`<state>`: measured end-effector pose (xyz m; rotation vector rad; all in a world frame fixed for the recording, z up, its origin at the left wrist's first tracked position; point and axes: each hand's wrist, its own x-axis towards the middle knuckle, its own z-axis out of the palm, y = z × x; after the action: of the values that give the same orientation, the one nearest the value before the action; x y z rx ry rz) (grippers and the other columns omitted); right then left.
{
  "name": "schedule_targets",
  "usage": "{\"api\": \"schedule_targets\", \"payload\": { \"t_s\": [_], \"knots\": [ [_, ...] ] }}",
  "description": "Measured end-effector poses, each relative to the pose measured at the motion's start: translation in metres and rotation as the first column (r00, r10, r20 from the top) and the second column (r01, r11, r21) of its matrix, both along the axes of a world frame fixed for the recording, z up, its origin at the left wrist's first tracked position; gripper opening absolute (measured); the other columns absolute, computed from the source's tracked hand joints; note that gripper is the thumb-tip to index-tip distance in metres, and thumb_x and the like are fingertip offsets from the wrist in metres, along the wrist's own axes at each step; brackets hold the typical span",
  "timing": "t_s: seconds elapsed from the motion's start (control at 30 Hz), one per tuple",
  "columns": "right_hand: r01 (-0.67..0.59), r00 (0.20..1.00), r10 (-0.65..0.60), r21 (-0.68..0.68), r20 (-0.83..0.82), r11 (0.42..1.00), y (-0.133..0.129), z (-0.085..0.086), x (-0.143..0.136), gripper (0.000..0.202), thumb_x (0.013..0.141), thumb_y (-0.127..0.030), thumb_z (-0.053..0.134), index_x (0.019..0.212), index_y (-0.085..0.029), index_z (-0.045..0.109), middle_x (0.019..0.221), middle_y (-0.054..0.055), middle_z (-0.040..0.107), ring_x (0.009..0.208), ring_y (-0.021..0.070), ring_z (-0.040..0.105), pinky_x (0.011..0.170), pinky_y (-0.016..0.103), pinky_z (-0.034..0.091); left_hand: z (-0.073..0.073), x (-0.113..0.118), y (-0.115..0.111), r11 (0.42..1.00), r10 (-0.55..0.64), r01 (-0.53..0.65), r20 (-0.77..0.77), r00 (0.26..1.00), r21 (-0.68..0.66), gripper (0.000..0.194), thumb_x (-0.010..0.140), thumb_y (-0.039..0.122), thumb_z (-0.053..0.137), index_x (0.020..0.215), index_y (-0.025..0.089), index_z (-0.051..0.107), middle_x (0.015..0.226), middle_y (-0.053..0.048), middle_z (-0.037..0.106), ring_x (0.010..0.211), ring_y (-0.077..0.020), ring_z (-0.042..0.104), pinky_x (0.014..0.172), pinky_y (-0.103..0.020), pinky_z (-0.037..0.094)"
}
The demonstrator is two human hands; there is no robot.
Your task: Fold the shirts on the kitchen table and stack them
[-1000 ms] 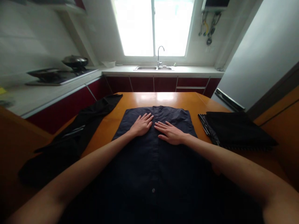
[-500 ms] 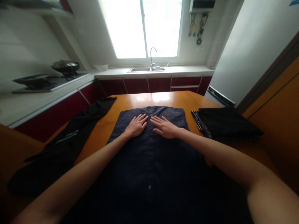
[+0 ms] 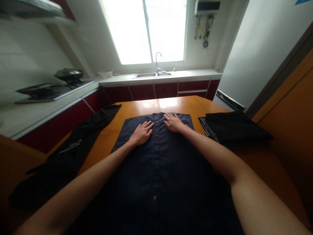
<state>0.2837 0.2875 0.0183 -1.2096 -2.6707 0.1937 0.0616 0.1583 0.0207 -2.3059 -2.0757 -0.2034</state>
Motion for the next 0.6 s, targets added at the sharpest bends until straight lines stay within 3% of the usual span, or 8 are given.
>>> {"api": "schedule_targets", "payload": {
  "t_s": [0.07, 0.1, 0.27, 0.33, 0.4, 0.5, 0.53, 0.6],
  "knots": [
    [-0.206, 0.978, 0.206, -0.021, -0.006, 0.978, -0.008, -0.009, -0.019, 0.065, 0.102, -0.055, 0.031, 0.159, -0.024, 0.031, 0.166, 0.004, 0.022, 0.154, 0.0215, 0.015, 0.124, 0.041, 0.01, -0.001, 0.0, 0.0, 1.0, -0.001, 0.001, -0.002, 1.0, 0.006, 0.055, 0.104, 0.042, 0.029, 0.156, 0.025, 0.036, 0.164, -0.003, 0.029, 0.152, -0.0249, 0.024, 0.123, -0.05, 0.022],
    [-0.224, 0.974, 0.225, -0.038, 0.001, 0.974, -0.006, -0.01, -0.025, 0.066, 0.102, -0.057, 0.03, 0.159, -0.024, 0.03, 0.167, 0.004, 0.021, 0.154, 0.0218, 0.015, 0.124, 0.043, 0.009, -0.001, 0.0, 0.0, 1.0, -0.001, 0.001, -0.003, 1.0, 0.008, 0.055, 0.104, 0.042, 0.029, 0.156, 0.025, 0.036, 0.164, -0.003, 0.029, 0.152, -0.0249, 0.024, 0.123, -0.05, 0.022],
    [0.164, 0.985, -0.158, -0.093, 0.075, 0.982, 0.039, 0.009, -0.023, 0.064, 0.104, -0.047, 0.028, 0.159, -0.014, 0.028, 0.166, 0.014, 0.021, 0.154, 0.0273, 0.016, 0.122, 0.056, 0.008, 0.001, 0.0, -0.001, 1.0, 0.002, -0.002, 0.006, 1.0, -0.008, 0.055, 0.104, 0.044, 0.029, 0.156, 0.025, 0.036, 0.164, -0.003, 0.029, 0.153, -0.0249, 0.023, 0.123, -0.049, 0.021],
    [0.221, 0.975, -0.218, -0.059, 0.05, 0.974, 0.043, 0.013, -0.022, 0.063, 0.105, -0.043, 0.024, 0.158, -0.009, 0.028, 0.165, 0.019, 0.019, 0.154, 0.0303, 0.014, 0.12, 0.061, 0.006, 0.001, 0.0, -0.001, 1.0, 0.009, -0.008, 0.011, 1.0, -0.014, 0.055, 0.104, 0.044, 0.029, 0.156, 0.026, 0.036, 0.165, -0.002, 0.029, 0.153, -0.0247, 0.023, 0.123, -0.049, 0.021],
    [0.139, 0.99, -0.139, -0.007, 0.004, 0.99, 0.03, 0.009, -0.029, 0.062, 0.105, -0.042, 0.023, 0.158, -0.009, 0.028, 0.166, 0.017, 0.018, 0.155, 0.028, 0.011, 0.122, 0.057, 0.006, 0.0, 0.0, -0.001, 1.0, 0.006, -0.006, 0.015, 1.0, -0.011, 0.055, 0.104, 0.044, 0.029, 0.156, 0.026, 0.036, 0.164, -0.002, 0.029, 0.152, -0.0248, 0.023, 0.123, -0.049, 0.021],
    [-0.148, 0.988, 0.148, 0.021, -0.031, 0.989, -0.003, -0.006, -0.046, 0.065, 0.104, -0.051, 0.024, 0.158, -0.016, 0.03, 0.167, 0.01, 0.02, 0.155, 0.0236, 0.013, 0.123, 0.05, 0.008, -0.002, 0.0, 0.0, 1.0, 0.0, 0.0, 0.017, 1.0, 0.006, 0.055, 0.104, 0.043, 0.03, 0.156, 0.026, 0.036, 0.164, -0.002, 0.029, 0.152, -0.0247, 0.024, 0.123, -0.049, 0.021],
    [-0.197, 0.98, 0.197, 0.004, -0.031, 0.98, -0.011, -0.01, -0.052, 0.067, 0.103, -0.054, 0.024, 0.158, -0.017, 0.03, 0.167, 0.009, 0.021, 0.154, 0.0234, 0.013, 0.123, 0.05, 0.009, -0.003, 0.0, 0.0, 1.0, 0.0, -0.001, 0.016, 1.0, 0.01, 0.055, 0.103, 0.043, 0.031, 0.156, 0.026, 0.036, 0.164, -0.002, 0.029, 0.152, -0.0247, 0.023, 0.123, -0.049, 0.02],
    [-0.175, 0.984, 0.175, -0.049, -0.016, 0.983, -0.015, -0.013, -0.061, 0.069, 0.102, -0.057, 0.024, 0.159, -0.018, 0.029, 0.167, 0.008, 0.02, 0.154, 0.0234, 0.014, 0.123, 0.051, 0.009, -0.003, 0.001, 0.0, 1.0, 0.004, -0.005, 0.015, 1.0, 0.011, 0.055, 0.103, 0.043, 0.032, 0.156, 0.026, 0.036, 0.165, -0.002, 0.028, 0.153, -0.0246, 0.023, 0.123, -0.05, 0.02]
  ]
}}
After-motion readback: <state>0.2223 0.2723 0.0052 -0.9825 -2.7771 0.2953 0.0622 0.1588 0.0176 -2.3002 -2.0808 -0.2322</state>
